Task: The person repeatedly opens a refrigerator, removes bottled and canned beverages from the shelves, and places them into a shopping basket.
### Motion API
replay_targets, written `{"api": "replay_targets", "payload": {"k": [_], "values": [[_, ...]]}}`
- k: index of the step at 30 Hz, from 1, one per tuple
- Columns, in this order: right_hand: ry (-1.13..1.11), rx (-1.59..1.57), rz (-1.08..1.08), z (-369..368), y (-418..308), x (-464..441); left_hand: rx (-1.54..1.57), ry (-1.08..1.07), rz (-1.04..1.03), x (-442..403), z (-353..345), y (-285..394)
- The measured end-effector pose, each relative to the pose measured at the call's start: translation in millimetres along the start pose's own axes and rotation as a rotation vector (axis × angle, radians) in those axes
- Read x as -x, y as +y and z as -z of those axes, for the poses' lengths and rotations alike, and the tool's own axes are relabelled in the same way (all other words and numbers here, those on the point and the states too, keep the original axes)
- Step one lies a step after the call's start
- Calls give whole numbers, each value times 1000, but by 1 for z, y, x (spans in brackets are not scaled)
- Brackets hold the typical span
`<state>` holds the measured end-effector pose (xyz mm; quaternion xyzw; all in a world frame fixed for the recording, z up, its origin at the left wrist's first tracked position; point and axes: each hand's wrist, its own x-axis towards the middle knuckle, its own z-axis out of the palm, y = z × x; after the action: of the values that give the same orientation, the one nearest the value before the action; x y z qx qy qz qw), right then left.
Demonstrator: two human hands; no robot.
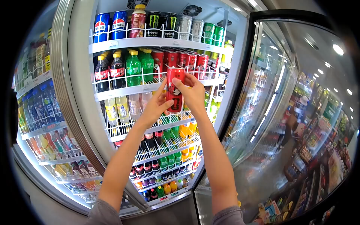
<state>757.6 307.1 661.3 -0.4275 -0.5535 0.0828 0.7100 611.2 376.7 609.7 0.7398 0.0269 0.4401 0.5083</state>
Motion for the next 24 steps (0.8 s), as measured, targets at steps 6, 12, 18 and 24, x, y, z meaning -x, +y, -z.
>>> {"api": "replay_targets", "payload": {"k": [6,12,18,24], "values": [[-190,-43,-232,44,16,76,338,48,30,57,-40,-22],[-306,-61,-386,66,23,152,319,41,170,92,-62,-45],[-278,-50,-371,80,9,200,426,-7,243,136,-85,-37],[-311,-168,-456,96,-25,248,505,2,341,188,-117,-10]]}}
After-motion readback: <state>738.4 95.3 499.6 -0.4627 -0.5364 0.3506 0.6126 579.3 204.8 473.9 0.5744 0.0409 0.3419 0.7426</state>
